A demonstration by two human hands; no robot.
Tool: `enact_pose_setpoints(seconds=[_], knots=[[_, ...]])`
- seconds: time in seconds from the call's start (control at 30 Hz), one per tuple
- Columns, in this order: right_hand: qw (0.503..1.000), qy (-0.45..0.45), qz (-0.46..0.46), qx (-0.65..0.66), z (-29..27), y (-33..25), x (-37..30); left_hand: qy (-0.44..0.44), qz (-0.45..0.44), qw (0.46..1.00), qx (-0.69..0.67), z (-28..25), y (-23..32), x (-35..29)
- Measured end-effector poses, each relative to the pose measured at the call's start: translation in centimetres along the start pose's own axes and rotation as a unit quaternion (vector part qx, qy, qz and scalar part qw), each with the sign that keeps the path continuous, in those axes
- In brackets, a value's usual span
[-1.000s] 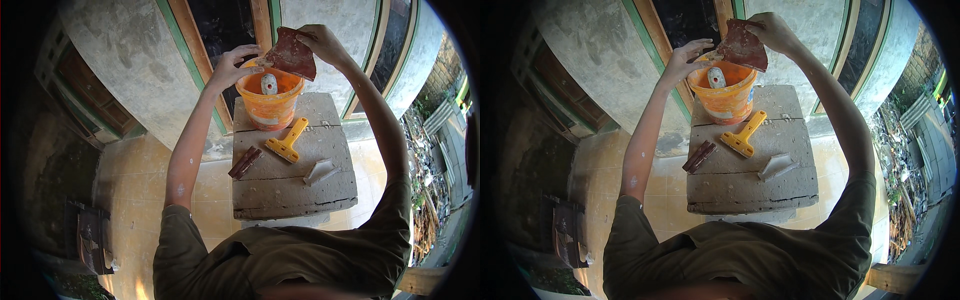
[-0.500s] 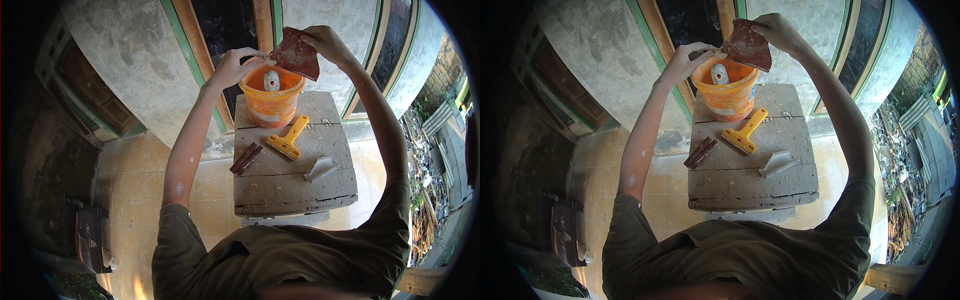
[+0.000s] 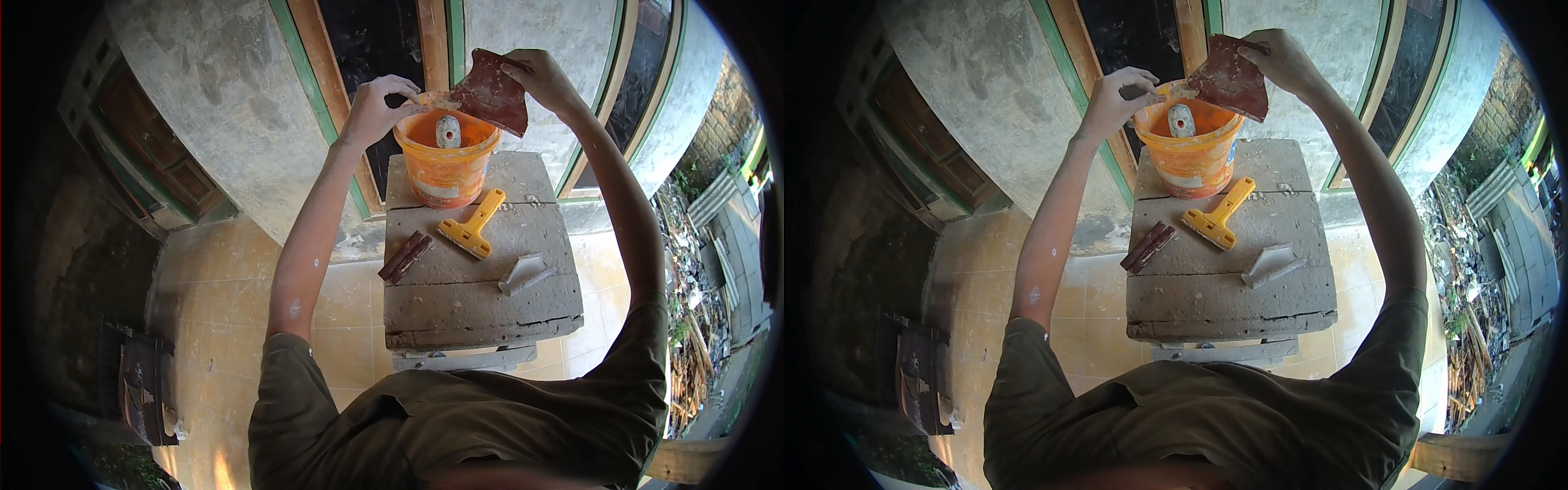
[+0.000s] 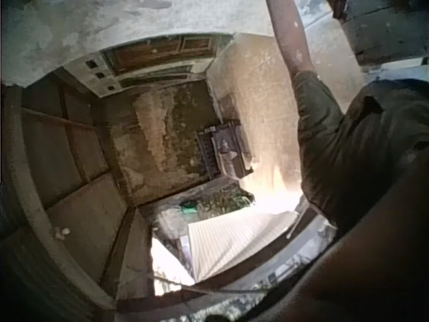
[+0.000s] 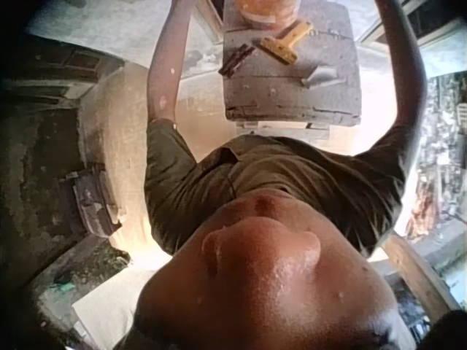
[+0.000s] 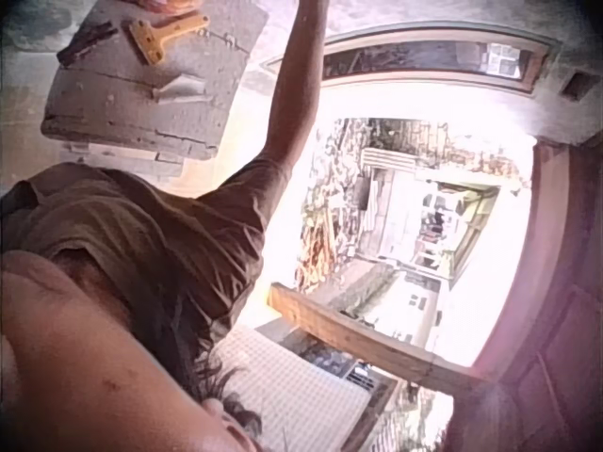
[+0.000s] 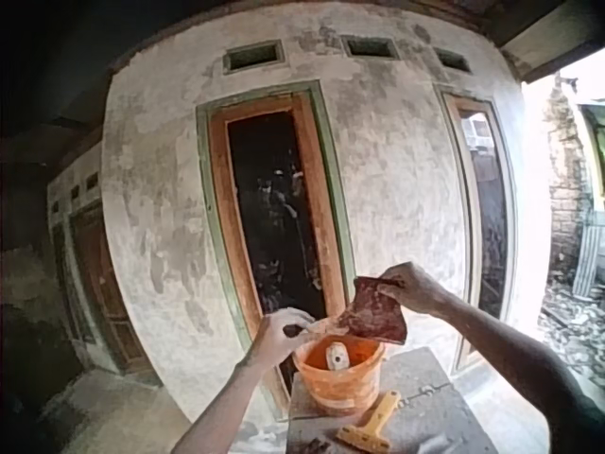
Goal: The person applies wall filler to a concrete wall using a scraper.
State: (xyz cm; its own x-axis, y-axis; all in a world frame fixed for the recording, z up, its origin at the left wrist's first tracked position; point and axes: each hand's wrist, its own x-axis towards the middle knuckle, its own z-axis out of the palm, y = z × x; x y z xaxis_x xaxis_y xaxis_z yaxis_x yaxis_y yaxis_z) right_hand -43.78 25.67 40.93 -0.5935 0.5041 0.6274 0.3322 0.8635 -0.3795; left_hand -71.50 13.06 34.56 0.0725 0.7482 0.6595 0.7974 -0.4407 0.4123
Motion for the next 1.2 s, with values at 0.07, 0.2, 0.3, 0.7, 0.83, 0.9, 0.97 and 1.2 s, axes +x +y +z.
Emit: enact_pose_setpoints(seconds=[0.07, 0.2, 0.3, 0.7, 0.83, 0.9, 0.97, 1.2], knots=[[1.0, 0.007, -0.008, 0.004, -0.3, -0.3, 0.3, -0.012, 0.0, 1.0, 0.012, -0.2, -0.3, 0.2], [1.0, 0.011, 0.012, 0.012, -1.0, -0.8, 0.5, -0.01, 0.024, 0.999, -0.036, -0.3, 0.3, 0.6], [0.998, -0.001, 0.049, 0.043, -1.1, -0.8, 0.7, 0.011, 0.02, 1.0, -0.005, -1.1, 0.8, 0.8], [0.875, 0.051, 0.24, 0.417, -2.6, -13.7, -4.9, 0.147, -0.006, 0.98, -0.134, -14.2, 6.2, -14.5], [0.862, 0.007, 0.204, 0.464, 0.9, -24.9, -10.1, 0.139, -0.037, 0.977, -0.154, -21.3, 8.5, -27.7], [0.834, 0.005, 0.216, 0.507, 4.1, -32.4, -13.2, 0.142, -0.056, 0.971, -0.185, -25.1, 9.0, -35.4], [0.81, 0.008, 0.222, 0.543, 7.7, -38.9, -17.2, 0.143, -0.073, 0.962, -0.22, -29.2, 9.8, -43.1], [0.68, 0.005, 0.31, 0.664, 23.3, -63.1, -27.6, 0.184, -0.199, 0.938, -0.217, -43.9, 11.4, -69.4]])
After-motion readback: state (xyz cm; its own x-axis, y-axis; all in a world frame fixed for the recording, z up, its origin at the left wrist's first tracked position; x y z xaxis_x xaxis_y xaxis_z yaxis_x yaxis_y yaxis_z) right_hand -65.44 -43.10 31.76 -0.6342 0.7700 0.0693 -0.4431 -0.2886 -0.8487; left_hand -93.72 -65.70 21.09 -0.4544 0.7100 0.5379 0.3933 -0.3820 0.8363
